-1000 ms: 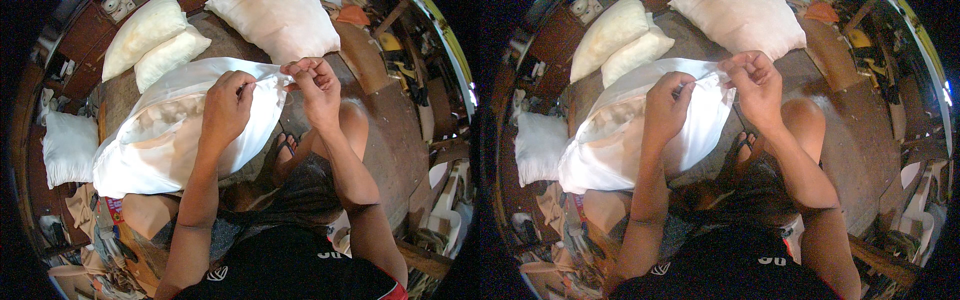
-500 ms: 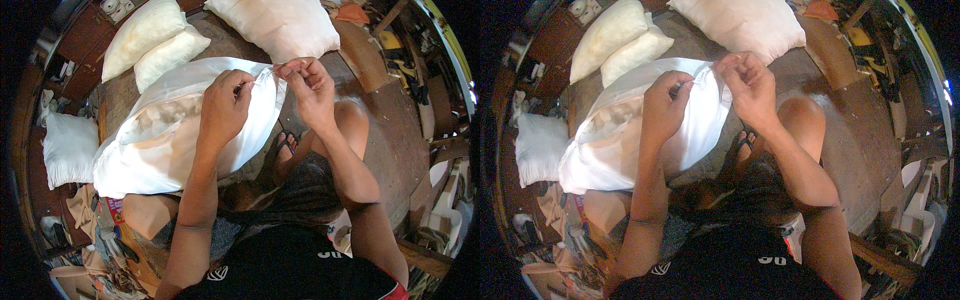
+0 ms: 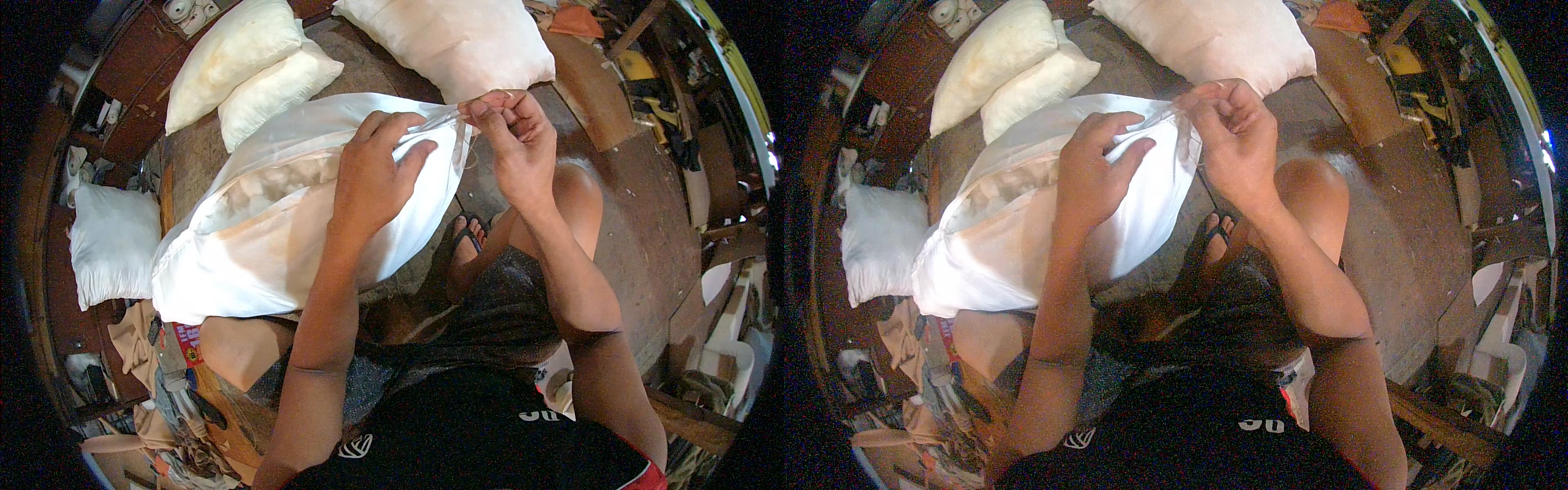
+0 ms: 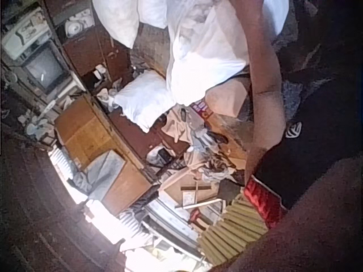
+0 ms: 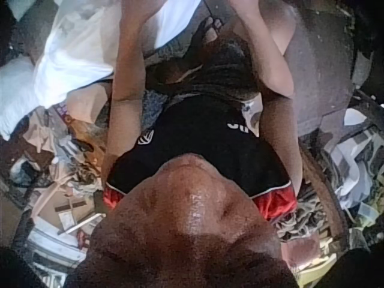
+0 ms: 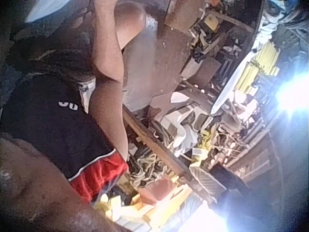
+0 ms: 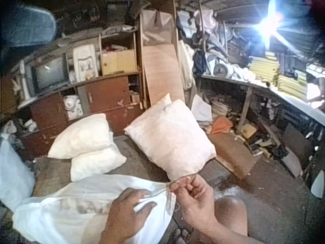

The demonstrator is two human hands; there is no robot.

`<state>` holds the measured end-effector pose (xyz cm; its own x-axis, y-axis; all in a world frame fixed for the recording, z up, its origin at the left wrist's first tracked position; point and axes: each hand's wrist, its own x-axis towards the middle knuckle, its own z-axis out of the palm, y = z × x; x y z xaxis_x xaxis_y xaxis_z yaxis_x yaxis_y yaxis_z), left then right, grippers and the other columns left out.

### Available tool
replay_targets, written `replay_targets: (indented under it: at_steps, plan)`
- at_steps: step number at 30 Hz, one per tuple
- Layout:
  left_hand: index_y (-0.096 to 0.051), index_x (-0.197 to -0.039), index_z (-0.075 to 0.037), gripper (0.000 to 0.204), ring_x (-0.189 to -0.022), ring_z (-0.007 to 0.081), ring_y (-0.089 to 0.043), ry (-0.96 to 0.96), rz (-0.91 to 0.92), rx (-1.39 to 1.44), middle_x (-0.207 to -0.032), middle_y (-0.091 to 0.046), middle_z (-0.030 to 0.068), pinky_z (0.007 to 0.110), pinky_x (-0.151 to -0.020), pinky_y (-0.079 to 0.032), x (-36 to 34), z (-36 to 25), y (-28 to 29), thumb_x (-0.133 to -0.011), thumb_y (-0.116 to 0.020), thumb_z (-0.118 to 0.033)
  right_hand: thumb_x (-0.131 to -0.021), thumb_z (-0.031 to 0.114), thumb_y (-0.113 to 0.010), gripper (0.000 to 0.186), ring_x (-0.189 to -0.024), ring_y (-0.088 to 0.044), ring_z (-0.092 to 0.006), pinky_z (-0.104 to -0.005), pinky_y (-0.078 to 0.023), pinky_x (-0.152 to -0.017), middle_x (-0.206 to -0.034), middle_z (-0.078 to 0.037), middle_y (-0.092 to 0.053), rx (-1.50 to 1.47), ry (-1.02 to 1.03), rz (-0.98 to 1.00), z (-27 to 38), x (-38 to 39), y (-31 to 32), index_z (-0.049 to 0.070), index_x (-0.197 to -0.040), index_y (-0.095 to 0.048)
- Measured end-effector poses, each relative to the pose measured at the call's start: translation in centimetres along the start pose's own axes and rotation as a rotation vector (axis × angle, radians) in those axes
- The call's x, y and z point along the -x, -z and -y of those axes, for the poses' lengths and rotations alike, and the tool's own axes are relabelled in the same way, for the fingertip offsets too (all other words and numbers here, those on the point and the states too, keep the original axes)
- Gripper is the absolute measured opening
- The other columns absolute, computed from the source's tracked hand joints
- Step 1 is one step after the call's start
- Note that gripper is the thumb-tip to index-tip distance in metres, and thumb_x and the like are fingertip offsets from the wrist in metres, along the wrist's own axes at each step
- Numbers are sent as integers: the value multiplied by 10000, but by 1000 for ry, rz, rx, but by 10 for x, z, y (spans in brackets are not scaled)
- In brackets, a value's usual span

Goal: The person hand-sews the opening of a white pillow using a needle and thread. They pull the thread tight to close the seam and then use scissors to cut the excess thread.

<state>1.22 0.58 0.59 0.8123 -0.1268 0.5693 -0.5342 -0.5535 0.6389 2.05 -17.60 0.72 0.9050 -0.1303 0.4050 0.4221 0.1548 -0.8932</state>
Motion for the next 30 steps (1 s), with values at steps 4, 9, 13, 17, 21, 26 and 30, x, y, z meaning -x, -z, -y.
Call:
replay_targets:
  at_steps: [4,9,13,17,21,26,30]
  plan:
    - [-726,-976,-30,144,-827,279,-666,39,12,-4,-926,-685,140,352,-731,-515,2,1,-1,-850,-734,-100,-964,-1,-589,66,-818,-640,-99,-236,-509,-717,-942,-75,-704,62,40,12,1,2,-2,-36,-1016,-610]
    - [-729,-960,-30,126,-815,273,-661,58,22,8,-906,-680,134,346,-730,-509,2,-1,0,-849,-728,-91,-962,-10,-580,57,-833,-635,-97,-235,-505,-723,-954,-77,-704,56,21,23,1,4,-3,-27,-1006,-611]
    - [-728,-951,-33,107,-817,284,-663,66,18,59,-900,-678,130,376,-738,-512,1,-2,1,-857,-717,-84,-959,-14,-581,50,-845,-633,-100,-239,-506,-737,-952,-82,-703,49,23,38,-2,4,-3,-25,-998,-611]
    - [-728,-950,-33,113,-780,238,-643,36,0,65,-875,-671,120,328,-703,-494,1,0,0,-844,-731,-72,-960,-13,-580,43,-842,-634,-102,-241,-510,-741,-946,-84,-704,49,49,45,-4,4,-3,-26,-988,-610]
    - [-733,-950,-38,105,-748,211,-620,43,3,61,-856,-660,102,313,-683,-479,2,0,2,-849,-730,-68,-976,-37,-561,52,-934,-662,-139,-266,-522,-832,-1001,-116,-708,111,-11,78,-2,4,0,-46,-1016,-593]
    - [-742,-949,-44,96,-748,199,-615,54,5,86,-853,-659,95,306,-680,-474,1,-1,2,-857,-728,-71,-979,-44,-554,86,-978,-676,-158,-275,-524,-884,-1025,-128,-711,147,-33,112,0,5,2,-66,-1054,-589]
    - [-742,-951,-44,95,-774,201,-631,38,-17,97,-871,-671,100,300,-693,-477,1,2,0,-862,-724,-70,-976,-40,-549,99,-979,-676,-160,-276,-523,-888,-1025,-124,-709,178,-47,146,0,4,5,-67,-1062,-590]
